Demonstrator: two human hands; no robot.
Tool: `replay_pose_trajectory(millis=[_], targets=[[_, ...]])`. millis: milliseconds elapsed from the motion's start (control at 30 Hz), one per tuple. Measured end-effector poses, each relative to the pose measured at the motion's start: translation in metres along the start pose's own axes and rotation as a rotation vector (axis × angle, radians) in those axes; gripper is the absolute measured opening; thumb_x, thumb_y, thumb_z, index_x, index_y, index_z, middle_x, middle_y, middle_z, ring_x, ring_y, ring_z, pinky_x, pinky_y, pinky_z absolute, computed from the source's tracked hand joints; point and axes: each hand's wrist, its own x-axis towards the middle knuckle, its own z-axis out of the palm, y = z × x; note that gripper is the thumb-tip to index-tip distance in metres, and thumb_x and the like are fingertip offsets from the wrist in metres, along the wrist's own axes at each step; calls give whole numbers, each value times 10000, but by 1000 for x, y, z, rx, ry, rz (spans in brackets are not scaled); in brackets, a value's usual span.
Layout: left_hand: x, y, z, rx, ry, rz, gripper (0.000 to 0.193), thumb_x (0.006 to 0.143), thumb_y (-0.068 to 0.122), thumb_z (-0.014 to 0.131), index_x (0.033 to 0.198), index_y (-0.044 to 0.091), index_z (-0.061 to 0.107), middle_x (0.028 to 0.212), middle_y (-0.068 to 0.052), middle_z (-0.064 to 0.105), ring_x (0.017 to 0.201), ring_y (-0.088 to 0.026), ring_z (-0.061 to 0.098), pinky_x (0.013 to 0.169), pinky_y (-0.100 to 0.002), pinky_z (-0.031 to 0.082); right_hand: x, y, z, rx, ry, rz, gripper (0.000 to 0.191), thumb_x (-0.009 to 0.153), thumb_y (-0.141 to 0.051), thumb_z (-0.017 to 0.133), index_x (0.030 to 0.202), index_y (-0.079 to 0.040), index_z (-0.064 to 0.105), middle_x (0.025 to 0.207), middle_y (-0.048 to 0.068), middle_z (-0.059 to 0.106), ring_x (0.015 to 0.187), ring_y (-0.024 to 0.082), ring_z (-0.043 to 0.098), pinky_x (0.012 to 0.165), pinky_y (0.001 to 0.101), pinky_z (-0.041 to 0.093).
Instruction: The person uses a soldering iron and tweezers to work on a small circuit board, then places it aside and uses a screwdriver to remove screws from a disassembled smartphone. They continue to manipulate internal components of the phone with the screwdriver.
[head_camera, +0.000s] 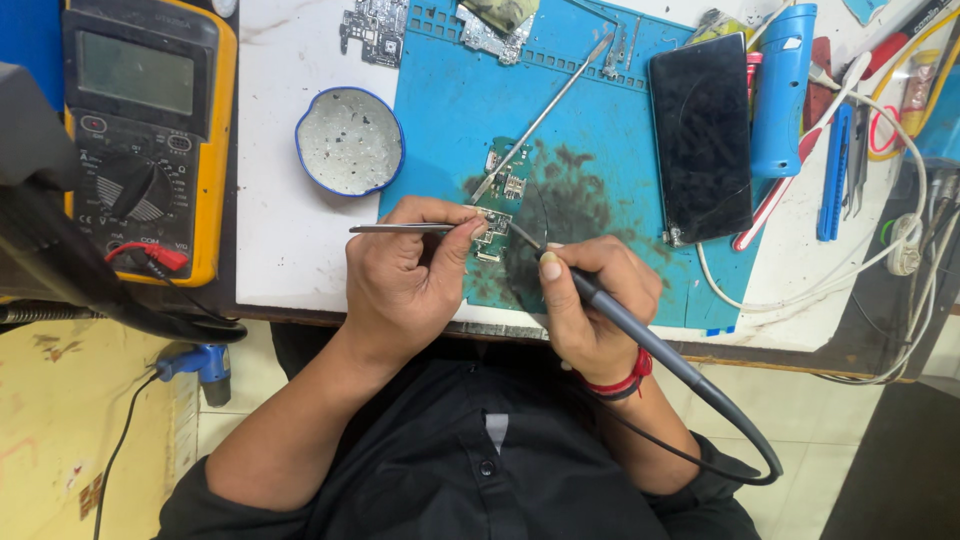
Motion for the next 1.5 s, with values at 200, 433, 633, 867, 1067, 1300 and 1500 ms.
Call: replay_pose_trajectory(millis=[200, 433, 633, 867, 1067, 1300, 1500], targets=[[-1, 0, 0, -2, 1, 3, 84, 1018, 36, 729, 1050, 16, 653, 826, -52, 734, 633, -74, 650, 566, -237, 482, 1, -1, 1, 5, -1, -9, 85, 971, -30, 733, 965, 19, 663, 817, 100, 681, 671, 153, 622, 605, 263, 449], [0, -1, 0, -1, 8, 20, 88, 1019, 33, 731, 1054, 18, 652, 851, -58, 739, 661, -83, 669, 585, -240, 500, 2, -1, 1, -6, 3, -3, 86, 964, -23, 741, 956, 17, 664, 820, 99, 688, 665, 151, 622, 614, 269, 449], [-1, 0, 0, 11, -2, -8, 79, 1010, 32, 733, 1045, 21, 663, 812, -52, 732, 635, -88, 662, 570, -244, 493, 2, -1, 1, 3, 6, -9, 83, 956, -18, 741, 959, 20, 668, 824, 103, 692, 670, 151, 625, 615, 267, 452], [0, -2, 0, 5, 6, 11, 83, 1016, 34, 731, 1048, 20, 655, 835, -56, 739, 645, -83, 664, 573, -240, 494, 1, -1, 1, 17, -2, -14, 75, 951, -7, 738, 950, 13, 666, 844, 104, 701, 688, 165, 640, 615, 264, 463], [0, -1, 0, 7, 2, -2, 81, 1010, 29, 733, 1043, 20, 659, 809, -53, 729, 636, -85, 657, 567, -240, 488, 1, -1, 1, 20, -1, -36, 74, 944, -3, 739, 939, 12, 667, 847, 100, 696, 700, 172, 639, 598, 257, 463], [-1, -1, 0, 2, 5, 14, 88, 1016, 30, 731, 1046, 20, 649, 846, -59, 742, 656, -85, 669, 583, -241, 502, 1, -1, 0, 21, -9, -35, 79, 941, -6, 742, 927, 10, 666, 828, 93, 685, 693, 172, 630, 594, 262, 455], [0, -1, 0, 3, 7, 23, 90, 1015, 32, 732, 1052, 21, 650, 852, -60, 742, 667, -86, 673, 589, -241, 504, 1, -1, 0, 25, -8, -33, 75, 939, -2, 735, 927, 14, 663, 827, 96, 685, 693, 173, 634, 606, 270, 458]])
